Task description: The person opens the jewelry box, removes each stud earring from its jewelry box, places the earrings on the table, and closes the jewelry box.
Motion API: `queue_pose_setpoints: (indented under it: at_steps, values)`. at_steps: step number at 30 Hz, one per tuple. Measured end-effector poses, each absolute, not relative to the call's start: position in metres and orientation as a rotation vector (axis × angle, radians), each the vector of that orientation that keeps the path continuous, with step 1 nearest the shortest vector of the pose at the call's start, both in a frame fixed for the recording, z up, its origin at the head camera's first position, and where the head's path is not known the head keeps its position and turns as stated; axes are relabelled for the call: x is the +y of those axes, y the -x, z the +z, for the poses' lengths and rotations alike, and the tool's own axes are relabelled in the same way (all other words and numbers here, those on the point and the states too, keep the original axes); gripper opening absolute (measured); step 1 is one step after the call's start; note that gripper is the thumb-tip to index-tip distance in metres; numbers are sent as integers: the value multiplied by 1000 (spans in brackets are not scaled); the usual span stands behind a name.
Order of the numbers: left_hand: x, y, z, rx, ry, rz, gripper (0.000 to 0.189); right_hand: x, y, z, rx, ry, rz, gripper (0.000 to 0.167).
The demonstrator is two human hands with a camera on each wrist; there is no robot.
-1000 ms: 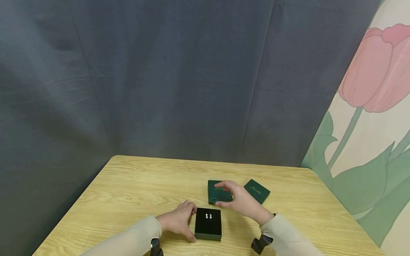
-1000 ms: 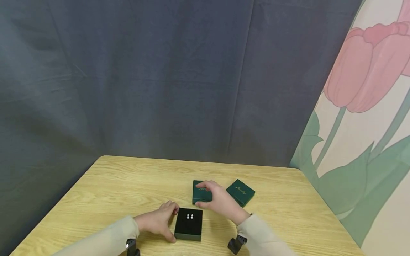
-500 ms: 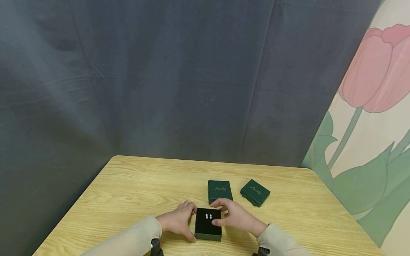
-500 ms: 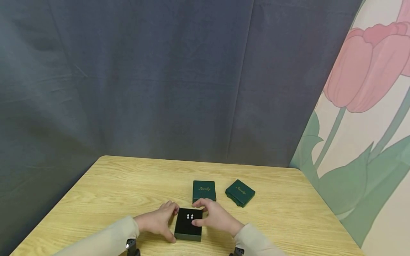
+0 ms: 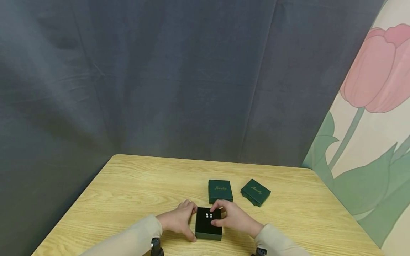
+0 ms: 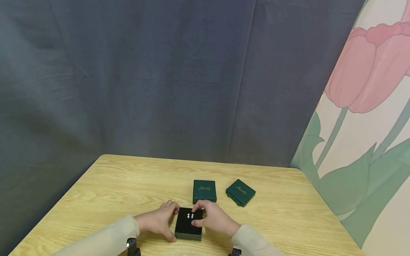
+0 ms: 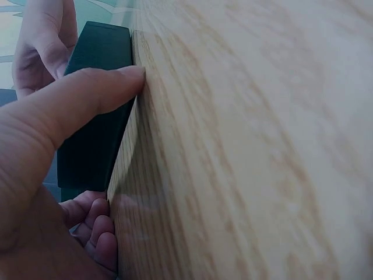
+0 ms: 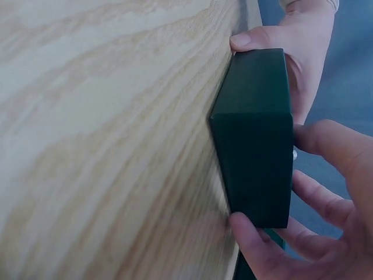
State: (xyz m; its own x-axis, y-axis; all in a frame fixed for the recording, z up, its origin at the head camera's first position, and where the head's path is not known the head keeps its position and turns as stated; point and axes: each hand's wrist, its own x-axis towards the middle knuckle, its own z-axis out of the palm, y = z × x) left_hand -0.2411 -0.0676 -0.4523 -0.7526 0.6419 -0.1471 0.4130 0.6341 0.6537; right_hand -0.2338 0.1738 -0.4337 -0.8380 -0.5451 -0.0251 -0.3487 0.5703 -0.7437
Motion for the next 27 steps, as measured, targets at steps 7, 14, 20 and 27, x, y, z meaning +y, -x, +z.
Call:
queue_pose_setpoints:
  at_steps: [7,14,20,27]
  values:
    - [-67,239,-449,2499,-845,861,66,171,234,-434,2625,734,-1060,20]
    - [-67,241,-451,2494,-837,853,66,168,234,-433,2649,699,-1050,14]
    - [-68,243,-453,2490,-836,847,67,167,236,-435,2660,687,-1049,13]
    - [-68,242,-452,2481,-829,857,67,166,236,-437,2643,695,-1082,14]
